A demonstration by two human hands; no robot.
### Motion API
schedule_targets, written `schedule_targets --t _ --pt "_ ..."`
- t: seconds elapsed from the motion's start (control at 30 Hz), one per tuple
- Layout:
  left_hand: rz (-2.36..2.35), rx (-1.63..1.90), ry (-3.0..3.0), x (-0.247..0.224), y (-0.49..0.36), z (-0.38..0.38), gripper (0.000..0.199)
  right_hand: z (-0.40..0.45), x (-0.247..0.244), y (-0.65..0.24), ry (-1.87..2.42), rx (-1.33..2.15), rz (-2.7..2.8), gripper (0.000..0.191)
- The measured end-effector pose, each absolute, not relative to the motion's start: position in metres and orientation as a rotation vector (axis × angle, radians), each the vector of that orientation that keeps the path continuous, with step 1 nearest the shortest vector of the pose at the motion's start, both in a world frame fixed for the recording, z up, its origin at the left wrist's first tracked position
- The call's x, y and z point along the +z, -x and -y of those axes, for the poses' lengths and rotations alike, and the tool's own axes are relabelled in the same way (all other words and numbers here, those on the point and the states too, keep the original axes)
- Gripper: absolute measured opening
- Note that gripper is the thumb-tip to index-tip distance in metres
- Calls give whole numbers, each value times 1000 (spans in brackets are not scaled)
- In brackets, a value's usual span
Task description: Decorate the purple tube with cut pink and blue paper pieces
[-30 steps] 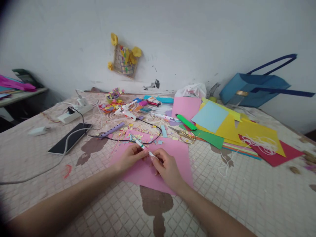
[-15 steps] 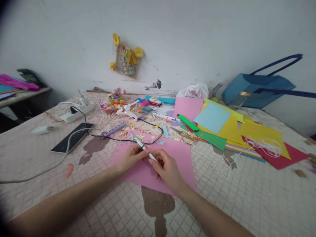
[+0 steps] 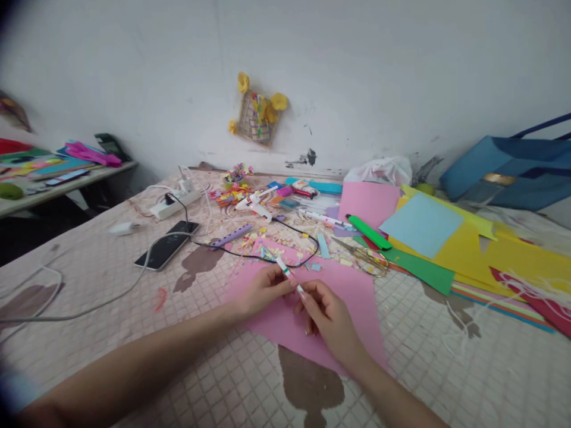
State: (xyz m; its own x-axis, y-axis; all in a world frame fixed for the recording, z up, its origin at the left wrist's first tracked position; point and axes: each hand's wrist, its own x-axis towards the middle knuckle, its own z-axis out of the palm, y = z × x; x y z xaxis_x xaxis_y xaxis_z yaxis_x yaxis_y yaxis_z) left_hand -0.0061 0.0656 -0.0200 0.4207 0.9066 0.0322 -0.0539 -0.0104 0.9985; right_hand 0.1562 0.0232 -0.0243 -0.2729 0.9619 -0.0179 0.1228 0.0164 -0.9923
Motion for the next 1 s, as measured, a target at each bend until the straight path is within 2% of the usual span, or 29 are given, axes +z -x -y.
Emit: schedule_targets --t 0.63,1.0 --pt "-836 945 -1365 -20 6 -65 31 -21 -26 -156 1159 1365 1543 22" --pt "-909 919 -1318 -22 6 -68 37 -22 -23 -157 1130 1344 1499 21"
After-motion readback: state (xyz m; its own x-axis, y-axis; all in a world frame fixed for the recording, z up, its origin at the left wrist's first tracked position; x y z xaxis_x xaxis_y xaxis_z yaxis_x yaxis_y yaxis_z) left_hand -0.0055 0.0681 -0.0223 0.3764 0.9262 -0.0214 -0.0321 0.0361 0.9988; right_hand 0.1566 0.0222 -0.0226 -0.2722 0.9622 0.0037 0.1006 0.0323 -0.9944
